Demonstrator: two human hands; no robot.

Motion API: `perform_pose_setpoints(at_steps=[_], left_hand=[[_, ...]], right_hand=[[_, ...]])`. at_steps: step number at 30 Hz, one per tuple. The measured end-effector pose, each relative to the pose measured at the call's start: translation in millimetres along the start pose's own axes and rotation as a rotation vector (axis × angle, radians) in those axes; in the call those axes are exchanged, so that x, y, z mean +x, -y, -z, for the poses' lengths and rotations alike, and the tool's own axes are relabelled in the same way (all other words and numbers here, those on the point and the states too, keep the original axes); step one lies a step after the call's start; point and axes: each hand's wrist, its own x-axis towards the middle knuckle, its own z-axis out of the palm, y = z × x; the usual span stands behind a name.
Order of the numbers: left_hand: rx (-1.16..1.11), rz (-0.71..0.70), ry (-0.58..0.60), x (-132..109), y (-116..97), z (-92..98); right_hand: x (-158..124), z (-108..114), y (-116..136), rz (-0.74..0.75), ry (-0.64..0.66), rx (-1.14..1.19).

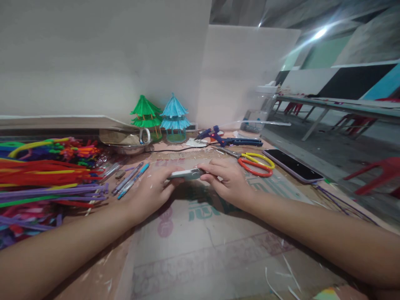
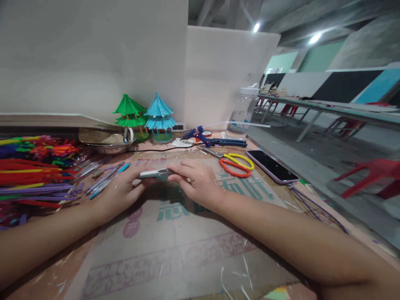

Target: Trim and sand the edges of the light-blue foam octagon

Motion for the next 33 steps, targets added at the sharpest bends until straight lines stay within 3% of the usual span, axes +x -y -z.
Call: perform_pose_setpoints(at_steps=[5,9,13,17,23,25,28,31,33], left_hand=[[-0.031,0.045,0.007,0.5,-1.3,1.2],[-0.184,0.253,-0.062,5.3,-6.6,-0.7],[-0.374,0.391,-0.139,9.1,-14.4,-3.2],[-0.529,0.429,-0.071,9.6,-13.8,0.6],[-0.456,0.510,-0.198,17.3,7.8,5.3],[-0.473,0.497,-0.208,19.1,8.6,4.1],[-0.459,0.336,-0.214,16.7,2.0,4.2],[-0.325,0.149,-0.112,9.5,-4.1,5.3],[-0.223,0.119,-0.044,5.4,-5.0,4.7]], right_hand=[[0.3,-1.3,-0.2,-0.102,-0.004,0.093],[1.6,-7.8,-2.8,-0.342,-0.063,0.272],[4.5,-13.4,-4.3,-0.542,0.084,0.479],[6.3,-11.0,-3.6,-0.516,0.066,0.484],[5.9,-8.6,-3.7,-0.473,0.024,0.448],[5.5,-10.7,-4.5,-0.474,0.040,0.434],[4.8,-13.6,-4.6,-0.491,0.085,0.438],[4.0,-13.7,-2.5,-0.505,0.148,0.457],[3.8,-12.2,-0.6,-0.504,0.177,0.451]])
